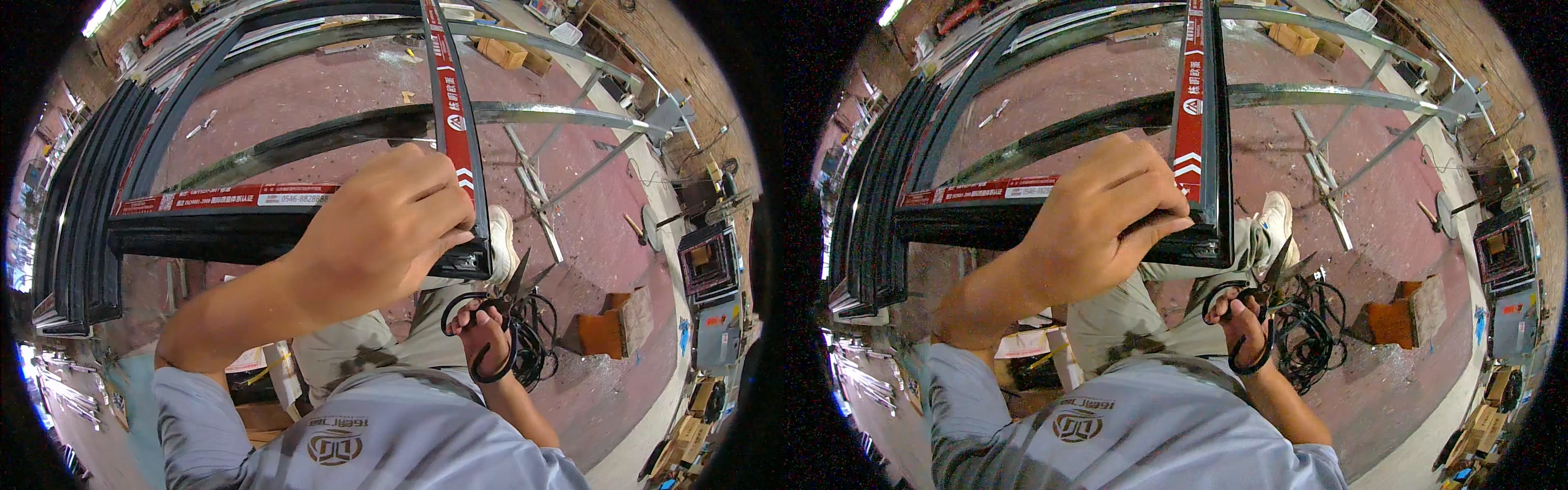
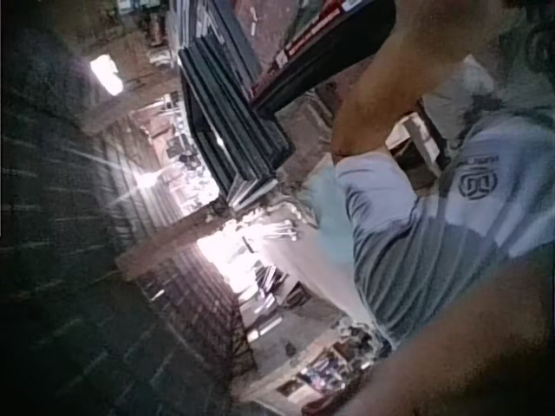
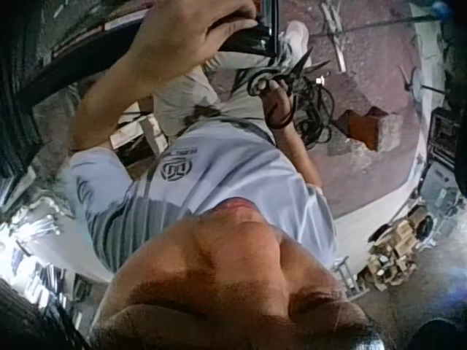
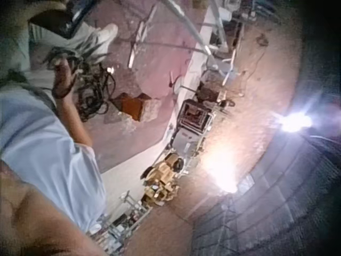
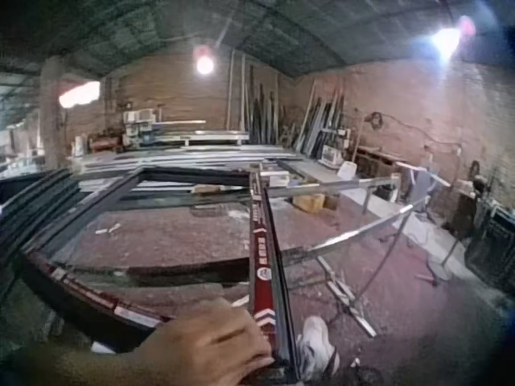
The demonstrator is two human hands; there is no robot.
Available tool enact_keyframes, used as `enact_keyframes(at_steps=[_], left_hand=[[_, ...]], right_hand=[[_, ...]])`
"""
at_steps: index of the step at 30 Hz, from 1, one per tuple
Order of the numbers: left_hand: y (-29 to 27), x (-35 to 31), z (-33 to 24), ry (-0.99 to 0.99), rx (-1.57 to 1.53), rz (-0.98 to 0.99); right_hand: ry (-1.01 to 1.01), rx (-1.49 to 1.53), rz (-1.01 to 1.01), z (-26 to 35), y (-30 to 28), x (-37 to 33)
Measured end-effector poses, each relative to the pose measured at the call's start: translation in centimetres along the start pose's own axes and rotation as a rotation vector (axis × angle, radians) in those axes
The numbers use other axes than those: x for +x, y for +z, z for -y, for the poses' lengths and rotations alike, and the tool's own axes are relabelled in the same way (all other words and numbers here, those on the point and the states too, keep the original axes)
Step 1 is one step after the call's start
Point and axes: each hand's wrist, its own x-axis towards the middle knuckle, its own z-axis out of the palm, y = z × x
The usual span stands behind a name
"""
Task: The person uses shears to cut and trim black rubber weatherstripping along the edges of a rectangular window frame. They repeatedly measure, cut, and fit the rubber pieces into the frame's grooves, adjusting the frame's position as needed.
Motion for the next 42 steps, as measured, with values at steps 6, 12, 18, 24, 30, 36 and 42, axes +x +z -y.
enact_keyframes(at_steps=[6,12,18,24,30,36,42], left_hand=[[-0.9,0.1,-0.1,-0.028,0.004,0.031],[-0.9,-0.3,0.0,0.062,0.137,0.002],[-0.9,-0.1,-0.2,0.05,0.096,0.024],[-0.2,0.1,-0.4,0.044,0.098,0.001],[0.3,0.6,-0.1,0.037,0.084,0.003],[0.3,0.6,-0.6,-0.037,0.06,0.045],[0.1,0.7,-0.5,-0.118,0.1,0.033]], right_hand=[[-0.02,0.004,-0.004,0.2,-0.7,0.1],[-0.01,0.02,-0.025,-0.2,-1.2,0.2],[0.01,0.006,-0.042,-0.4,-1.0,0.4],[0.014,0.021,-0.065,-0.5,-1.0,0.3],[0.028,0.024,-0.075,-0.5,-0.8,0.3],[0.023,0.001,-0.061,-1.1,-1.6,0.1],[0.028,-0.005,-0.055,-0.9,-1.7,0.3]])
